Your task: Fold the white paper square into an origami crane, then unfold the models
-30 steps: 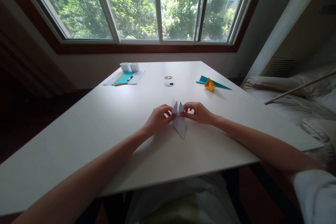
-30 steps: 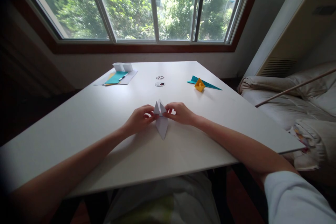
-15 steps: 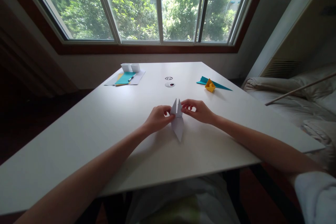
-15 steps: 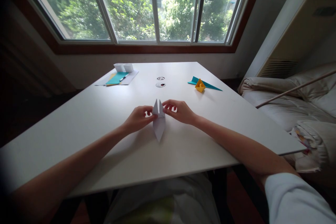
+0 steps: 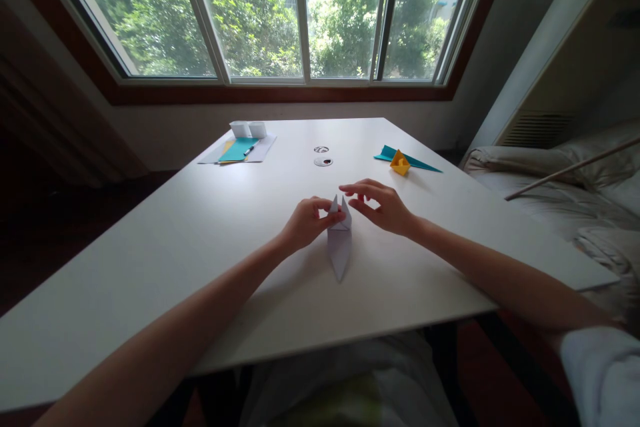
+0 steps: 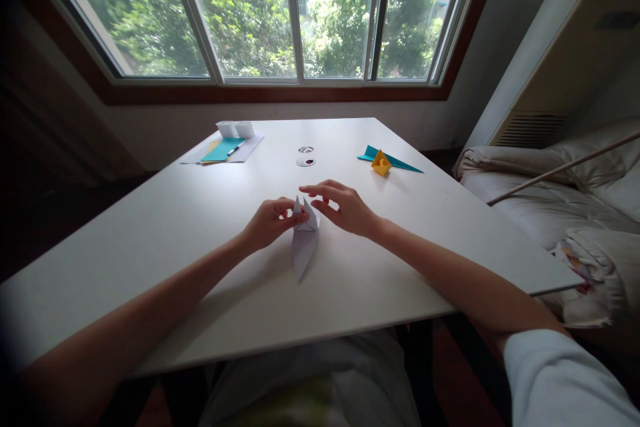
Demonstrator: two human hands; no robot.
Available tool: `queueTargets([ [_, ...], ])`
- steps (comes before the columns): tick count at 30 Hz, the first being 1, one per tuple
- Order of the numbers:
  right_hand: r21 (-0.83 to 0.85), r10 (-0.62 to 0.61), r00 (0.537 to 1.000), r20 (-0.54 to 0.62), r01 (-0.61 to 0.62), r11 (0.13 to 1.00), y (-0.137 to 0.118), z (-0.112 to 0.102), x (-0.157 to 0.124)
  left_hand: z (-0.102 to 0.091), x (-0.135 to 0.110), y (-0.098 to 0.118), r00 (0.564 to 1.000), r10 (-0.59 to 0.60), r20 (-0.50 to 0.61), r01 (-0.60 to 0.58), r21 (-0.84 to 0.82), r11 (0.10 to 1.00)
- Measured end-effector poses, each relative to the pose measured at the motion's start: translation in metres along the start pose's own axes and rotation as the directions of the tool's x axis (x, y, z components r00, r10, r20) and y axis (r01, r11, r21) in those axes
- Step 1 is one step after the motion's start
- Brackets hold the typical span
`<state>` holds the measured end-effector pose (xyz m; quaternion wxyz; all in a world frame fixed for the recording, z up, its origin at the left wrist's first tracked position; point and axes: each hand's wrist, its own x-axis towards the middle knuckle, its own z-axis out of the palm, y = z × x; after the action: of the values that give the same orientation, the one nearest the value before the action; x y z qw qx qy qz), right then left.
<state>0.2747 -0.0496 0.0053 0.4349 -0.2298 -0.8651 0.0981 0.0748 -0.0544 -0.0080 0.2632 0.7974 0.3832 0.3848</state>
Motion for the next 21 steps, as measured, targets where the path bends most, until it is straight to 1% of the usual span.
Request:
queueTargets([
  [2, -0.056, -0.049, 0.999, 0.000, 0.049, 0.997, -0.0022, -0.0013, 0.0003, 0.0007, 0.0000, 0.0005, 1.000, -0.007, 0.001, 0.007, 0.009, 1.000],
  [8, -0.241, -0.140, 0.990, 0.029, 0.143, 0.960, -0.0034, -0.0036, 0.0020, 0.0028, -0.0010, 0.0038, 1.000, -0.021, -0.001, 0.021, 0.028, 0.999],
  [11, -0.305, -0.173, 0.984, 0.036, 0.175, 0.936, -0.0021, -0.0037, 0.0020, 0.0052, -0.0014, 0.0047, 1.000, -0.010, -0.028, 0.010, 0.003, 1.000],
  [16, -0.354, -0.204, 0.978, 0.031, 0.202, 0.913, -0.0014, -0.0034, 0.0011, 0.0096, -0.0026, 0.0050, 0.993, -0.005, -0.121, -0.002, -0.061, 0.998],
  [21, -0.379, -0.239, 0.969, 0.064, 0.245, 0.893, 0.0003, -0.0044, 0.0009, 0.0101, -0.0032, 0.0053, 0.992, -0.012, -0.128, 0.001, -0.083, 0.997],
])
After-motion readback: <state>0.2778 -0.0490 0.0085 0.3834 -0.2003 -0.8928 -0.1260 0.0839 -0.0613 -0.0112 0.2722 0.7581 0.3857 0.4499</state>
